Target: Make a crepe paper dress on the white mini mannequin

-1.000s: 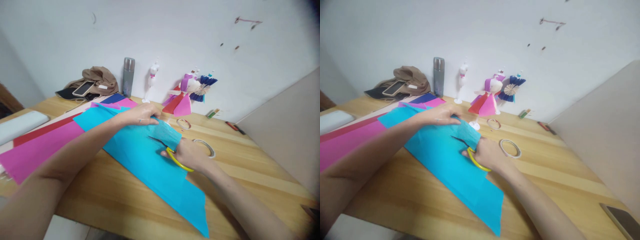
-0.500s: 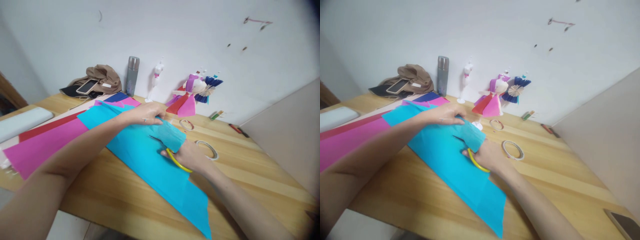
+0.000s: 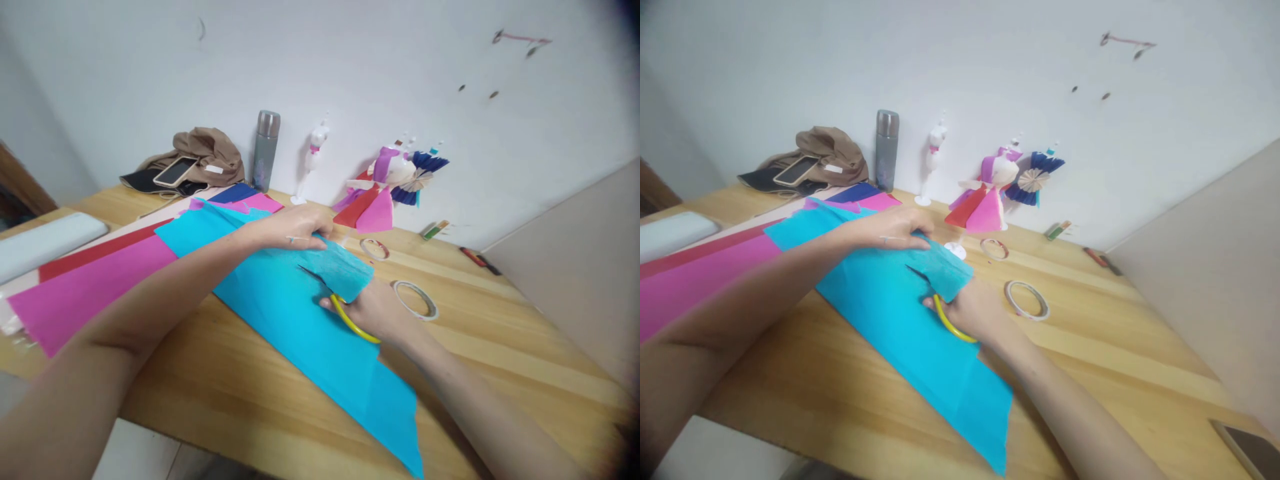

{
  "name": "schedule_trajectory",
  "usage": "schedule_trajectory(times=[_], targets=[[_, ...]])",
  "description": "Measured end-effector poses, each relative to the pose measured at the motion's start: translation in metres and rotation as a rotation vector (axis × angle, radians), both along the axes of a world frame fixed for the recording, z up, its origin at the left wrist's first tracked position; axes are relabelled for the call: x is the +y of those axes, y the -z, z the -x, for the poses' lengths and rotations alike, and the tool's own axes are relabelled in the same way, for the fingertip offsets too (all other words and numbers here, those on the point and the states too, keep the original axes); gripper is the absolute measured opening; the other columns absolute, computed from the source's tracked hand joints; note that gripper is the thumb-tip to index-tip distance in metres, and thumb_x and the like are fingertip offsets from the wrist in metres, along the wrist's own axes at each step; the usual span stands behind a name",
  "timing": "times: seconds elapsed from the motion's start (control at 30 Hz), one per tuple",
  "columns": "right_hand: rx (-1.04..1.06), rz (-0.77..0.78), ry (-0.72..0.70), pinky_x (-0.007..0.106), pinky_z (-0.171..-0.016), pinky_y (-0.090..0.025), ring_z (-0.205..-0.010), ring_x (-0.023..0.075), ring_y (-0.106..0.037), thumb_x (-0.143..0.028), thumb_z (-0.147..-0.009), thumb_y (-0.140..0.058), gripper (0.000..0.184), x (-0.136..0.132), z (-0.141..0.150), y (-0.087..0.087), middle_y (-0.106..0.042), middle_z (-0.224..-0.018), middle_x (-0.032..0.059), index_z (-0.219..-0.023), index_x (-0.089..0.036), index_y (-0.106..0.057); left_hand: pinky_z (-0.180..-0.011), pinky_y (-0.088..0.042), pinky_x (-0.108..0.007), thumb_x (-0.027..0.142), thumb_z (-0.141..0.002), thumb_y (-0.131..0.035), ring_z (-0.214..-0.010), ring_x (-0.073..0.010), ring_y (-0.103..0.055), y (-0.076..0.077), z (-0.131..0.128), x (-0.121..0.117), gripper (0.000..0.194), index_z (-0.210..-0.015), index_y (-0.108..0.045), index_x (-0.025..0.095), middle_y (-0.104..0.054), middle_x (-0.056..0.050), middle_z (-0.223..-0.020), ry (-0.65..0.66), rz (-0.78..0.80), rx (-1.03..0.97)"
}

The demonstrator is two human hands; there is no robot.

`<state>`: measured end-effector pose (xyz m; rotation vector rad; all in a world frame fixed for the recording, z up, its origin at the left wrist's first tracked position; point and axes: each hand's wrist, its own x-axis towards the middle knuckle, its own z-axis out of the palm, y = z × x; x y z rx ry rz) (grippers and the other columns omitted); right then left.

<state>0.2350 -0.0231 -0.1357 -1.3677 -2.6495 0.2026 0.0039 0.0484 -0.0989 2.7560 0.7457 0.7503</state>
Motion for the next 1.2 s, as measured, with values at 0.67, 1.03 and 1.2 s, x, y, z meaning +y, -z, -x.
schedule_trajectory(times=[0.67,1.03,1.2], targets=[[-0.272,0.013,0.093,0.033,-0.075,-0.050,-0.101,0.0345,-0.073,-0.047,-0.098,-0.054,0.036,-0.001,0.003,-0.010,-0.078,-0.105,0.0158,-0.106,-0.018,-0.073,-0.061,-0.034,-0.028,0.022,-0.073,-0.063,-0.064,-0.0148,-0.051,-0.013,0.024,0.012,0.007,-0.070,-0.058,0.017,-0.056,0.002,-0.066,-0.077,0.148,0.146],[-0.113,0.059,0.047,0.041,-0.093,-0.053,-0.114,0.0362,-0.069,-0.046,-0.094,-0.058,0.042,0.000,-0.003,-0.008,-0.074,-0.122,0.0169,-0.124,-0.019,-0.069,-0.067,-0.035,-0.027,0.026,-0.081,-0.060,-0.069,-0.0155,-0.052,-0.015,0.017,0.008,0.012,-0.080,-0.065,0.015,-0.062,-0.002,-0.073,-0.080,0.128,0.133],[-0.041,0.095,0.034,0.046,-0.094,-0.055,-0.115,0.0372,-0.068,-0.047,-0.093,-0.056,0.048,0.001,-0.005,-0.006,-0.068,-0.135,0.0160,-0.132,-0.021,-0.066,-0.068,-0.037,-0.027,0.025,-0.081,-0.062,-0.072,-0.0162,-0.055,-0.020,0.017,0.004,0.012,-0.082,-0.067,0.014,-0.066,-0.003,-0.078,-0.116,0.115,0.146]])
